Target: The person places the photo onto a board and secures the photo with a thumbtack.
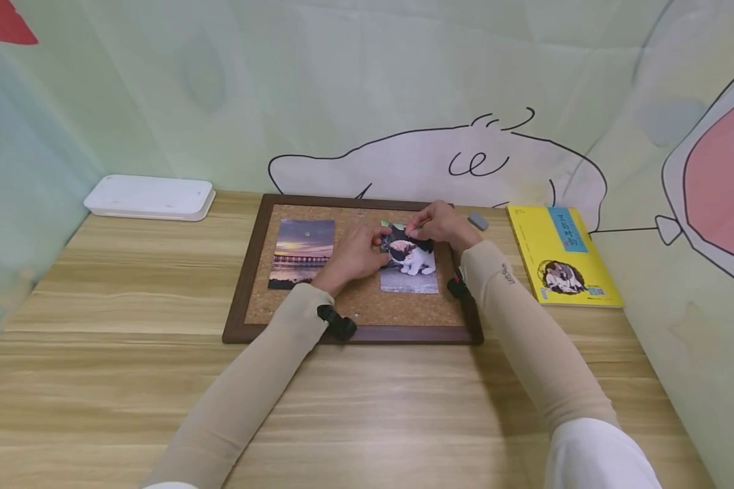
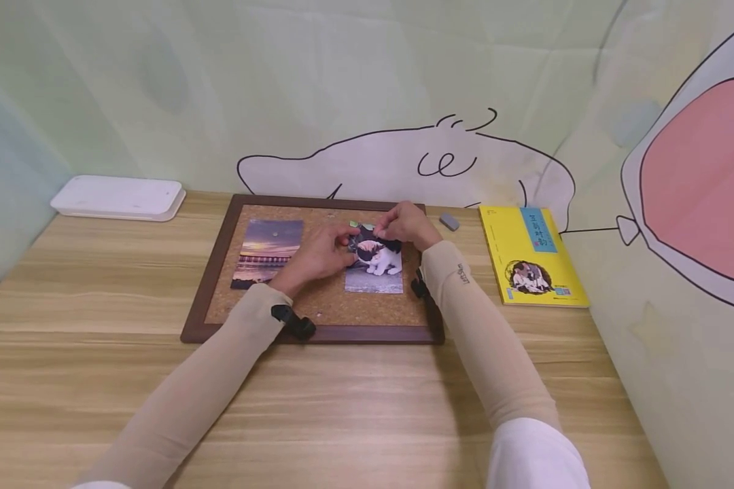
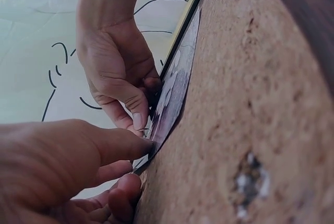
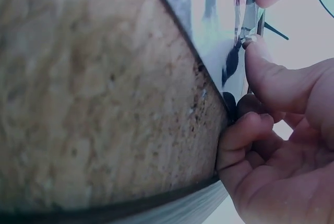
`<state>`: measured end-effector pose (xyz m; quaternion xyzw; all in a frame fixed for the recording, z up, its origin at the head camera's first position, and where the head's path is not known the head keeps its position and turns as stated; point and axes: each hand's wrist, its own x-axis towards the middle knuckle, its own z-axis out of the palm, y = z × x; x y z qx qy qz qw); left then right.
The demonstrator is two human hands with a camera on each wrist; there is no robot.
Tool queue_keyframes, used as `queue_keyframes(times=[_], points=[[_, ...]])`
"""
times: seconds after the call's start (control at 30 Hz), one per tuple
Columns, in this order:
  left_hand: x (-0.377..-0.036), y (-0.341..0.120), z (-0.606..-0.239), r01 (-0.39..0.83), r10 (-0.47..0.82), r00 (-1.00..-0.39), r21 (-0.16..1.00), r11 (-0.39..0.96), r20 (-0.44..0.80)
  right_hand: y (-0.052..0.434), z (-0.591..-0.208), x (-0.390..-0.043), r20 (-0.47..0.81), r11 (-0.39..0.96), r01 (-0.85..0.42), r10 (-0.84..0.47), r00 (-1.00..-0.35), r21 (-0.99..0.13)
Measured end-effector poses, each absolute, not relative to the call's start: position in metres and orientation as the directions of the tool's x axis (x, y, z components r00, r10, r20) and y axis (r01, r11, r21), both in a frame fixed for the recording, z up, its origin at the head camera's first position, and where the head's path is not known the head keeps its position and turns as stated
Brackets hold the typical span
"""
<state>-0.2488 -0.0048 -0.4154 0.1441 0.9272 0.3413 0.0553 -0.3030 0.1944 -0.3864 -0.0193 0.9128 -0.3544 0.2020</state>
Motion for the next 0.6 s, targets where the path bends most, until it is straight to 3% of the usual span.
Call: queue_keyframes(times=[0.6], points=[[-0.2496,-0.0065,-0.4151,0.260,0.336,-0.942,0.653,0.711,0.009,0.1927,-0.3832,-0.3026,-0.397,0.769,0.111,-0.196,-0.896,-0.629]])
